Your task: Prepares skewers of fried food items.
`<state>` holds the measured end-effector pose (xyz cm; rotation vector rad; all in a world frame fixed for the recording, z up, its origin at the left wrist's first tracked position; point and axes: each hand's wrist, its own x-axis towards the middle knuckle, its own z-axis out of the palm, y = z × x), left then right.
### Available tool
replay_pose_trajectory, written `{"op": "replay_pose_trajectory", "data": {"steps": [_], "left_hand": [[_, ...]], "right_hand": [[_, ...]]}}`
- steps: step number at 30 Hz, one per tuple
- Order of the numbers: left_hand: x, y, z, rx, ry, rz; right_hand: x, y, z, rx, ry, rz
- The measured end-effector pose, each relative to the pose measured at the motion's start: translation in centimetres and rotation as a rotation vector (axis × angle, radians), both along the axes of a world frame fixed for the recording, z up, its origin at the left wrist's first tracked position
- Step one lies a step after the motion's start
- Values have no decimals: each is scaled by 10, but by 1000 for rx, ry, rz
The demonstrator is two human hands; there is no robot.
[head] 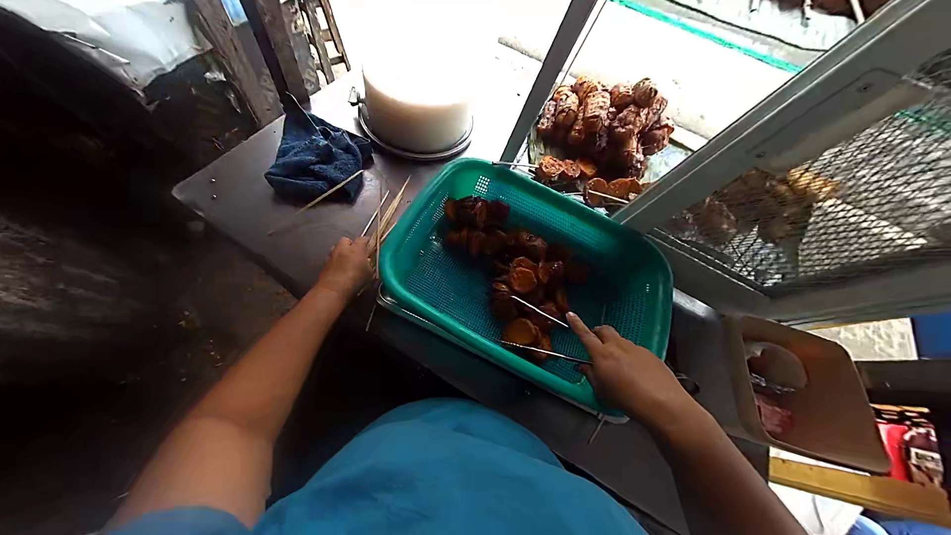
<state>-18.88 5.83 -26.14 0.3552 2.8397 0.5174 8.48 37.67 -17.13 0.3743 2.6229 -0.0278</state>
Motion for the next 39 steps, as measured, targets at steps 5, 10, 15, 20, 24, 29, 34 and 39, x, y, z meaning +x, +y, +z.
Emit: {"op": "replay_pose_trajectory", "data": {"steps": [5, 10, 15, 20, 24, 29, 34, 39], "left_hand": [[-17, -8, 2, -26, 7, 11], [-18, -9, 21, 10, -35, 10], [-25, -19, 31, 103, -82, 114], [-28, -38, 45, 97, -93, 128], [-32, -55, 59, 60, -64, 20], [-34, -51, 76, -107, -11, -111], [-50, -58, 93, -401, -12, -186], [-50, -102, 109, -333, 109, -65]], "right_hand": [[17, 12, 12, -66, 127, -54], [27, 21, 23, -53, 252, -73], [-8, 21, 16, -69, 139, -196], [-20, 19, 10, -50, 111, -181], [-14, 28, 18, -72, 128, -141], [-40, 26, 15, -43, 77, -130], [-39, 33, 16, -84, 86, -89], [-18, 41, 23, -149, 89, -15]]}}
